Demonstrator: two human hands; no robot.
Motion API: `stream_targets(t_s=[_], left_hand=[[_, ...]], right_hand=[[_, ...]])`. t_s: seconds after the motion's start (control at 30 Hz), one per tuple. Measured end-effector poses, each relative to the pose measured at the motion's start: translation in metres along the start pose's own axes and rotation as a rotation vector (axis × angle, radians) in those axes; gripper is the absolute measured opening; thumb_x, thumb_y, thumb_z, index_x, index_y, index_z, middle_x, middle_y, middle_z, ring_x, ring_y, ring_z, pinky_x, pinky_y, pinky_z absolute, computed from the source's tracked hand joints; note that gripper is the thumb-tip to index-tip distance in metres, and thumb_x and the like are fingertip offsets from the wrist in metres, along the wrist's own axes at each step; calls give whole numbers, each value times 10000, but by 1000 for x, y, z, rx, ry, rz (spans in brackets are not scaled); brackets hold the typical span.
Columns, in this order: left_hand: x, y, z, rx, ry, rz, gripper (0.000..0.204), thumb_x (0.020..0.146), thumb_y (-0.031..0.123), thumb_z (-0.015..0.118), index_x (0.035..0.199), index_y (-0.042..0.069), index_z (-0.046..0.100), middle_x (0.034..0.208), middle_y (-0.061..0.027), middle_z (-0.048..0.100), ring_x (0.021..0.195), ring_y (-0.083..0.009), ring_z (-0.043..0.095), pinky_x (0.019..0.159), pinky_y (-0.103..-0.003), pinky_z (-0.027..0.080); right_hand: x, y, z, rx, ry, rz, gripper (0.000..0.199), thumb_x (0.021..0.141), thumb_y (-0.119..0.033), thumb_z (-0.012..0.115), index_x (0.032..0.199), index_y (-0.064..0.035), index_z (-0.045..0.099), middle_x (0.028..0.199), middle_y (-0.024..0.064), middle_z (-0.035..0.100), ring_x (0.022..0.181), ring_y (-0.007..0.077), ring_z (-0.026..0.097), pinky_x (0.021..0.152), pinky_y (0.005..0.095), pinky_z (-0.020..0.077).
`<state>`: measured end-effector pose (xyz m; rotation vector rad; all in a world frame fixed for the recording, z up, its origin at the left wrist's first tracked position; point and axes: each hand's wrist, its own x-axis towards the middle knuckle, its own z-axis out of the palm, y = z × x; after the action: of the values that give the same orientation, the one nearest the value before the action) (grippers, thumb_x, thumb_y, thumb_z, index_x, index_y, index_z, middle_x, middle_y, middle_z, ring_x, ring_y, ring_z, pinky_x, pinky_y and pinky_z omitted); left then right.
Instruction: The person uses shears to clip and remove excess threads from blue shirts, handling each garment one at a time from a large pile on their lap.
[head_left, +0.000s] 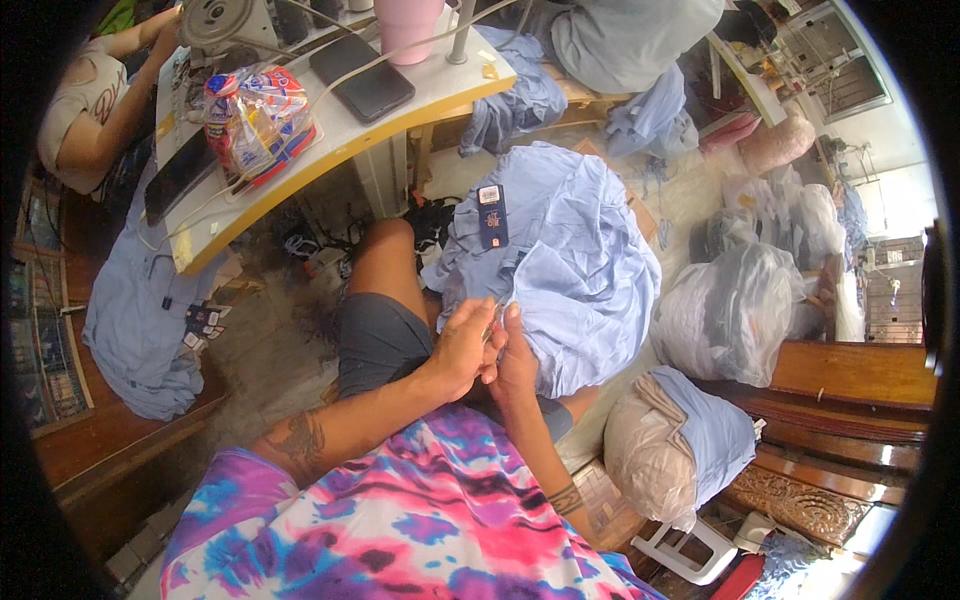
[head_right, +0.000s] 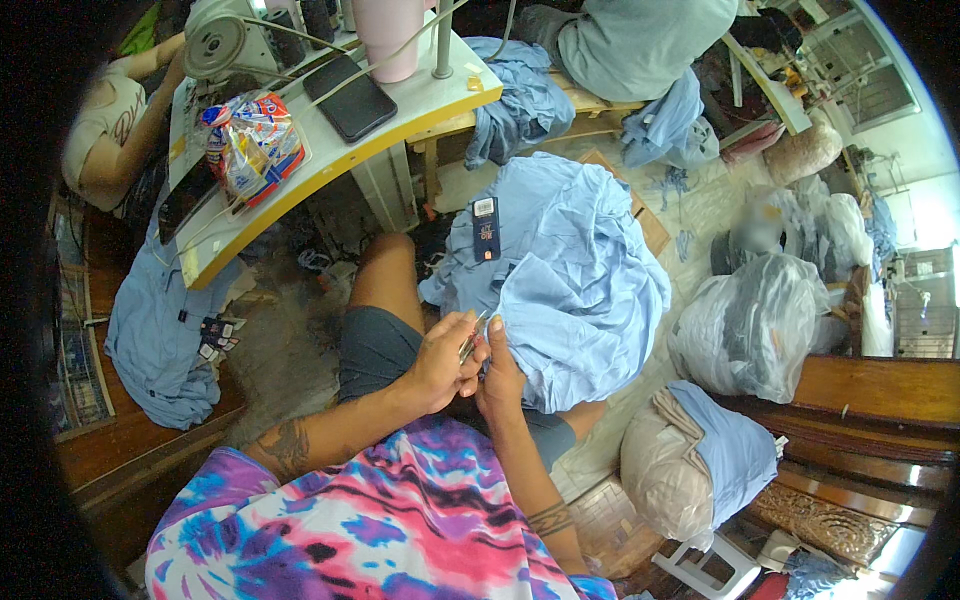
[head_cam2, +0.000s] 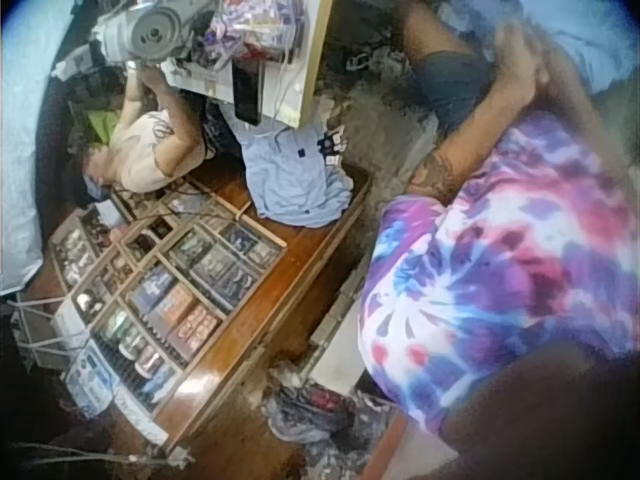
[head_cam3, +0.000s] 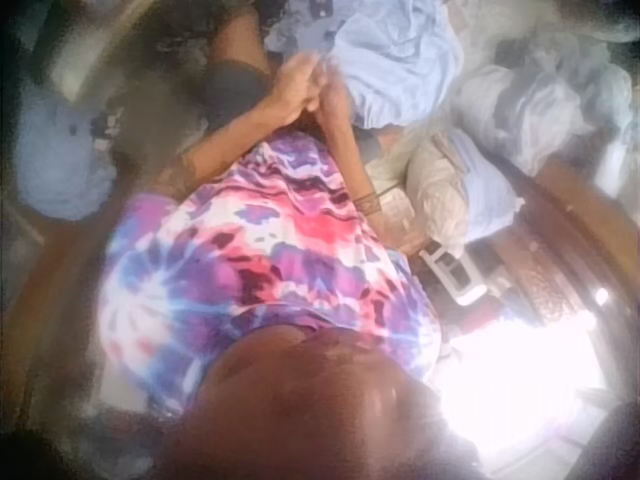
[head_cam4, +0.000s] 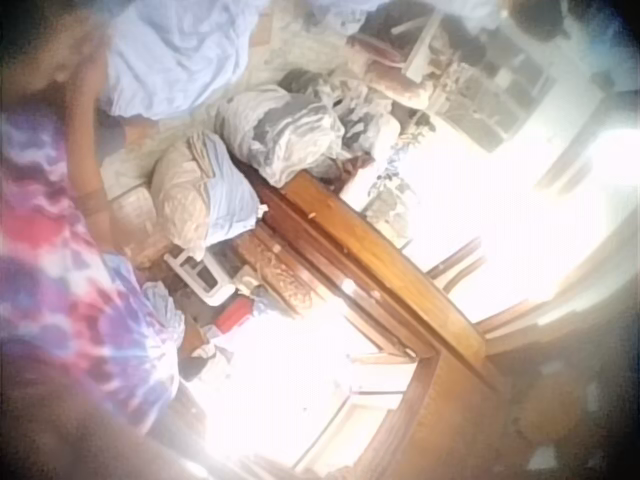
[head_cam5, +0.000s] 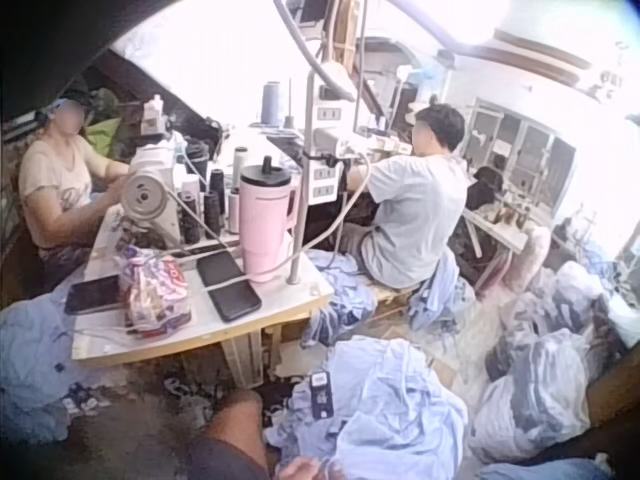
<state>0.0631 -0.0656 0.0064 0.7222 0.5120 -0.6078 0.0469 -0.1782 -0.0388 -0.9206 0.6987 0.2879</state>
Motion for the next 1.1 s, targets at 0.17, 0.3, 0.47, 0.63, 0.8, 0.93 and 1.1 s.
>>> stream_targets(t_s=[0.17,0.3,0.47,0.63,0.8,0.93,1.1], left_hand=[[1,5,-2,-79,-11,-16,260,1112,385,441,1030,143,492,768,-17,558,472,-71,399,393,-263,357],[0,7,-3,-150,1,-89,265,1115,373,428,1020,137,502,761,-12,553,469,-70,384,401,-264,332],[10,9,-14,-209,41,-105,283,1114,381,424,997,136,505,752,-2,546,460,-70,356,398,-259,310],[24,61,-20,-230,4,70,351,1112,404,425,1116,107,611,741,7,539,471,-75,366,417,-271,323],[4,50,-23,7,-37,-60,423,1084,476,478,1122,83,628,747,19,548,464,-69,364,404,-276,353],[-7,19,-23,86,8,-92,426,1029,511,603,1145,101,596,740,46,503,468,-46,361,406,-251,350],[20,3,-33,198,-44,-39,247,995,341,709,974,125,591,679,81,447,474,-31,358,419,-229,334]], right_hand=[[0,2,1,-70,101,-103,438,973,-472,715,995,-36,684,906,49,665,755,143,626,653,264,514],[-13,-4,-5,-295,164,-111,470,989,-380,721,1202,39,695,1200,111,685,1067,177,634,962,313,496],[-35,-10,-3,-476,144,-169,495,1003,-338,703,1285,66,652,1314,145,646,1206,227,598,1072,330,438],[-24,35,-50,-281,194,-320,639,965,-224,756,1460,73,482,1443,150,562,1298,258,548,1126,355,406],[-10,15,-45,-80,131,-187,240,984,-264,720,1130,-90,644,895,-2,643,662,123,576,513,287,421],[-23,-8,-23,4,33,-24,210,1003,-268,681,1103,-90,634,843,4,615,666,138,561,538,305,419],[-16,-1,-41,102,-102,11,243,1019,-309,664,1112,-84,671,960,26,679,835,155,636,682,335,495]])
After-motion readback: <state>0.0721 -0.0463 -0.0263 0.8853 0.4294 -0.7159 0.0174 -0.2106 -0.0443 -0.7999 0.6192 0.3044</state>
